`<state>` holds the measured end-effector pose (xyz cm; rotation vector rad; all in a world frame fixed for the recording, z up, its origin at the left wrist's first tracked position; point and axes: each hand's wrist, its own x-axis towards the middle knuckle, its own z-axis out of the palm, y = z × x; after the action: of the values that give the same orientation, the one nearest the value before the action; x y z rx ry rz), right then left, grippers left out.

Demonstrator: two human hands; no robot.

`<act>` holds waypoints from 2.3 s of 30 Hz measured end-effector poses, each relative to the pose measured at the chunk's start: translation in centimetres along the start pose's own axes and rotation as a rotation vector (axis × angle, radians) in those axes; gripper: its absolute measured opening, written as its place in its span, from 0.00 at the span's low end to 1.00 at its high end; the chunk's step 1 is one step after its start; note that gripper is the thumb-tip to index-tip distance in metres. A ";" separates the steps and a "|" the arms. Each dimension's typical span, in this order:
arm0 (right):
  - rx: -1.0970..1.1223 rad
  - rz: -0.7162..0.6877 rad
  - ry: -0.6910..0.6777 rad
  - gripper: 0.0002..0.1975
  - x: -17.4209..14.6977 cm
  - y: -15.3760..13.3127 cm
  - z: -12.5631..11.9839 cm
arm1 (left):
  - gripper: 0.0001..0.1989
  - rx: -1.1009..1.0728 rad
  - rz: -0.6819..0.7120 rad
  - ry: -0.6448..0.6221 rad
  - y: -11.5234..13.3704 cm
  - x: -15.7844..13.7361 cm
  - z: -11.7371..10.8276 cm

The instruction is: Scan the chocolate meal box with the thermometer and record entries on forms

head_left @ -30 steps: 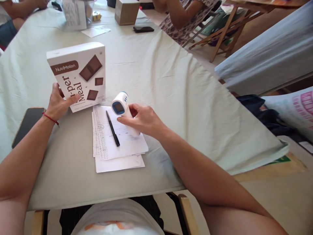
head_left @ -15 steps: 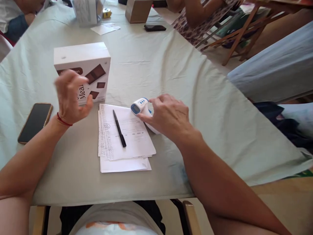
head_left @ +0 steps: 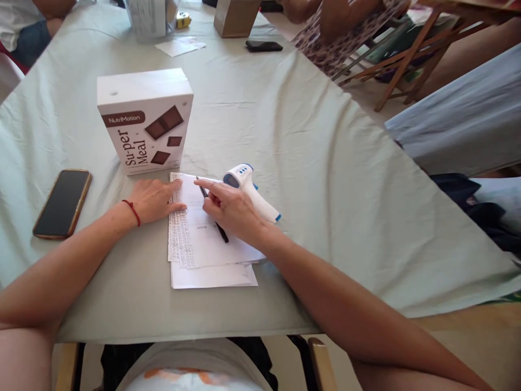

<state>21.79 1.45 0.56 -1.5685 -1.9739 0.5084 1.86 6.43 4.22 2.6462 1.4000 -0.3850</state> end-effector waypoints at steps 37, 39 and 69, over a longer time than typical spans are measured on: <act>0.406 0.215 0.269 0.05 5.0 0.6 4.5 | 0.32 -0.050 -0.011 -0.031 0.4 0.1 -0.1; 0.394 0.214 0.260 0.05 5.0 0.5 4.4 | 0.31 -0.052 -0.006 -0.029 0.4 0.1 -0.1; 0.350 0.230 0.273 0.06 5.0 0.3 4.4 | 0.31 -0.091 -0.014 -0.023 0.3 0.1 -0.1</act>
<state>18.42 6.63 -2.09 -1.5513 -1.4236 0.6530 2.14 6.38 4.30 2.5535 1.3954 -0.3439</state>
